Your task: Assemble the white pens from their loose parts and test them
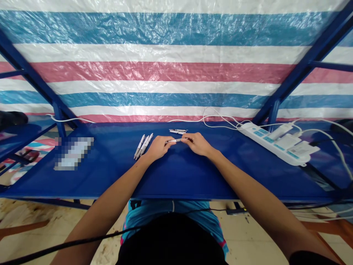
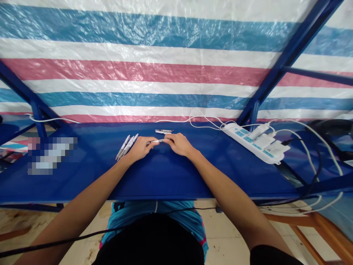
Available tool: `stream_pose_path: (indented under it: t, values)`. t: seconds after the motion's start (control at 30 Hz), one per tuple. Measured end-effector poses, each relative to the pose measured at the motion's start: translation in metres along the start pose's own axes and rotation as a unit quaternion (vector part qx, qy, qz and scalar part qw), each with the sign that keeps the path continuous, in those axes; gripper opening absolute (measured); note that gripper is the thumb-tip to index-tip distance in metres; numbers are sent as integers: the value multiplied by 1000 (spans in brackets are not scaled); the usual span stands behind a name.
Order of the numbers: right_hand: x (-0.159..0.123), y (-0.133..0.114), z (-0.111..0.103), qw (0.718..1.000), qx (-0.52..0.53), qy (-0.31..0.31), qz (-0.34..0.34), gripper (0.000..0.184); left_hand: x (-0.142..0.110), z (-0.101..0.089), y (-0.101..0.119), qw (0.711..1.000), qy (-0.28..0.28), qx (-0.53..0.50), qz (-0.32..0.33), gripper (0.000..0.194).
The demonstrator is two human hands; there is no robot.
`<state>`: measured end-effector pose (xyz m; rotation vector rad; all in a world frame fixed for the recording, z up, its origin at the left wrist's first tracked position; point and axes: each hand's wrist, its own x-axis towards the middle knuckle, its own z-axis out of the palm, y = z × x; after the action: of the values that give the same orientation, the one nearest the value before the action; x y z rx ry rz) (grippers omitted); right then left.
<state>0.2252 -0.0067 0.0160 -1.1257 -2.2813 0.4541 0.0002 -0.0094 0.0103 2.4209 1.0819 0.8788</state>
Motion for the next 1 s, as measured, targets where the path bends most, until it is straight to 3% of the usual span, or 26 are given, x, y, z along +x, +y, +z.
stream_pose_path:
  t: [0.4,0.63,0.8,1.0]
  values:
    - [2,-6,5,993,104,10,48,45,1,2,-3,996,-5,89,-14,31]
    - [3,-4,6,997,69,47,5,35,2,-2,2,996,-13,73,-45,31]
    - [2,-2,1,1000,4,26,-9,23,3,2,2,994,-28,86,-59,31]
    - [1,-6,1,998,-56,16,14,21,2,1,0,991,-38,109,-66,34]
